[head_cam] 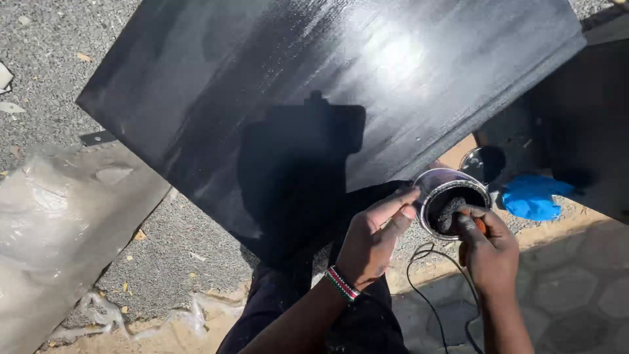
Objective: The person paints a rectangular wooden board with black paint using a brush. They repeatedly dip the brush into a paint can and apply the paint to the board's surface. The person then places the painted board against a larger wooden structure.
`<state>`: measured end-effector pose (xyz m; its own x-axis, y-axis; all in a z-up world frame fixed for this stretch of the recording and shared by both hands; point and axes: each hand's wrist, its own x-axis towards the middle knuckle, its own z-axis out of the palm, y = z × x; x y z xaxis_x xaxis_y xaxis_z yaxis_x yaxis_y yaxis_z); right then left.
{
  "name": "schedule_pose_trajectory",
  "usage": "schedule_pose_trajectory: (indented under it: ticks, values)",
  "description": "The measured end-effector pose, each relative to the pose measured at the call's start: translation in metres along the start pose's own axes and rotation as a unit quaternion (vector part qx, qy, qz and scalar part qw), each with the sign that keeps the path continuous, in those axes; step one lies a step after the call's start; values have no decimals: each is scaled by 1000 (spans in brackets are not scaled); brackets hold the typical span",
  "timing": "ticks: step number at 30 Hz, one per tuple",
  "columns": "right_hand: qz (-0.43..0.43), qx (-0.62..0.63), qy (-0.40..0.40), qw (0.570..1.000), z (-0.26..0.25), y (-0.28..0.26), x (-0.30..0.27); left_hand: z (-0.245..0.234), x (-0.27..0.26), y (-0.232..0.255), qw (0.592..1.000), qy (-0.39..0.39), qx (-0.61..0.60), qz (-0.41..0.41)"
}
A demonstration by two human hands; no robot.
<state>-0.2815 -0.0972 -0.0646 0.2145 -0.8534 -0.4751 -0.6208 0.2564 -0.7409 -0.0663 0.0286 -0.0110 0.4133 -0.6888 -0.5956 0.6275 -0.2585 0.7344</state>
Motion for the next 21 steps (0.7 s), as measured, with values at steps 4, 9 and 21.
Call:
schedule_pose_trajectory:
  ticks: [4, 9, 21]
  values:
    - [136, -123, -11, 983, -38, 131, 51, 35, 18, -82, 987, -44, 106, -114]
    - [147, -249, -29, 957, -4, 310, 129, 42, 60, -179, 976, -28, 137, -170]
    - [197, -215, -15, 957, 43, 377, 187, 39, 92, -247, 936, -16, 304, -176]
